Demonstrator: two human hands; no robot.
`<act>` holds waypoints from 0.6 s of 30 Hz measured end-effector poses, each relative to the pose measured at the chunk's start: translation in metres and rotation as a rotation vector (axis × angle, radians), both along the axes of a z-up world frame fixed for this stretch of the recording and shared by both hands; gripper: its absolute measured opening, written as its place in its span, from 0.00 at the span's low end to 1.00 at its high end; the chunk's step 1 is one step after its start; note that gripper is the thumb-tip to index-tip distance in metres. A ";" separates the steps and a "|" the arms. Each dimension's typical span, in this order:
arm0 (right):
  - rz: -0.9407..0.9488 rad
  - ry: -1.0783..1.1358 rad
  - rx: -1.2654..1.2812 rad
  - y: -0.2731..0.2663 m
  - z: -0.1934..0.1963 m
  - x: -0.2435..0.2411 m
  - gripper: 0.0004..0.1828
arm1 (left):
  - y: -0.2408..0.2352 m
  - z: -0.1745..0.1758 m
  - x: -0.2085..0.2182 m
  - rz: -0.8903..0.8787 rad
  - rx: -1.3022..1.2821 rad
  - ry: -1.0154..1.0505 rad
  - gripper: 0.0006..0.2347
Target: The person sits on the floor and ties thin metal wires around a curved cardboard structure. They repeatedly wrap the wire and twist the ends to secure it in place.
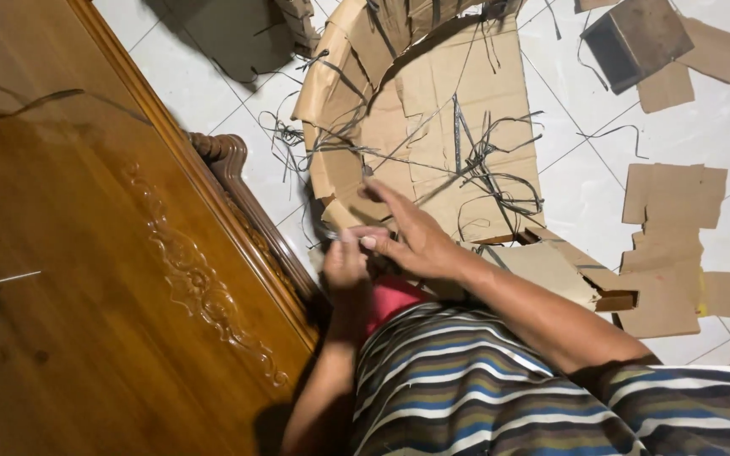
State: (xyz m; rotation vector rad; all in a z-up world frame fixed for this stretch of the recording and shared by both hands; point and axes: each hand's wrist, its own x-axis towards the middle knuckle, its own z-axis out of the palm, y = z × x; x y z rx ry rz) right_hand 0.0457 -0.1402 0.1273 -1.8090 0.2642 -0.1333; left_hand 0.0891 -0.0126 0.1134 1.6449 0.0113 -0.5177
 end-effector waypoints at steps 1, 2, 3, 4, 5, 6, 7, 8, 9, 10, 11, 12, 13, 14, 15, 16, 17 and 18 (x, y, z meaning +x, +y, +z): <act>-0.005 -0.003 -0.001 0.000 -0.002 -0.001 0.44 | 0.006 -0.009 0.007 -0.005 -0.001 -0.003 0.19; 0.102 0.063 -0.025 -0.001 -0.003 -0.002 0.34 | 0.011 -0.018 0.015 0.093 -0.195 0.059 0.21; 0.209 0.128 -0.051 -0.003 -0.005 -0.002 0.27 | 0.016 -0.027 0.023 0.190 -0.391 0.122 0.23; 0.204 0.124 -0.053 -0.005 -0.004 -0.003 0.27 | 0.022 -0.037 0.035 0.184 -0.393 0.119 0.23; 0.210 0.116 0.002 -0.008 -0.002 -0.004 0.19 | 0.029 -0.046 0.046 0.312 -0.406 0.094 0.21; 0.216 0.107 0.058 -0.009 -0.001 -0.006 0.14 | 0.036 -0.056 0.057 0.439 -0.418 0.068 0.19; 0.212 0.106 0.056 -0.017 -0.002 -0.009 0.14 | 0.048 -0.056 0.071 0.435 -0.420 0.069 0.19; 0.189 0.191 0.047 -0.024 -0.003 -0.013 0.12 | 0.059 -0.057 0.086 0.459 -0.349 0.092 0.20; 0.166 0.275 0.037 -0.031 -0.004 -0.017 0.11 | 0.071 -0.058 0.100 0.482 -0.279 0.116 0.20; 0.161 0.276 0.035 -0.044 -0.006 -0.021 0.11 | 0.082 -0.067 0.110 0.478 -0.282 0.117 0.20; 0.095 0.295 0.063 -0.056 -0.009 -0.025 0.11 | 0.093 -0.076 0.120 0.525 -0.259 0.184 0.19; 0.029 0.313 0.091 -0.069 -0.012 -0.029 0.10 | 0.105 -0.086 0.129 0.572 -0.235 0.251 0.18; 0.025 0.316 0.090 -0.082 -0.016 -0.034 0.10 | 0.103 -0.083 0.129 0.569 -0.236 0.254 0.18; -0.048 0.268 0.122 -0.095 -0.020 -0.040 0.10 | 0.102 -0.080 0.129 0.540 -0.209 0.282 0.18; -0.120 0.218 0.153 -0.108 -0.023 -0.044 0.11 | 0.101 -0.077 0.129 0.512 -0.185 0.308 0.17; -0.121 0.220 0.151 -0.114 -0.020 -0.047 0.11 | 0.098 -0.078 0.128 0.511 -0.186 0.311 0.17; -0.185 0.186 0.157 -0.121 -0.017 -0.050 0.11 | 0.095 -0.079 0.127 0.499 -0.191 0.365 0.17; -0.249 0.152 0.162 -0.127 -0.014 -0.053 0.12 | 0.092 -0.081 0.126 0.487 -0.196 0.419 0.17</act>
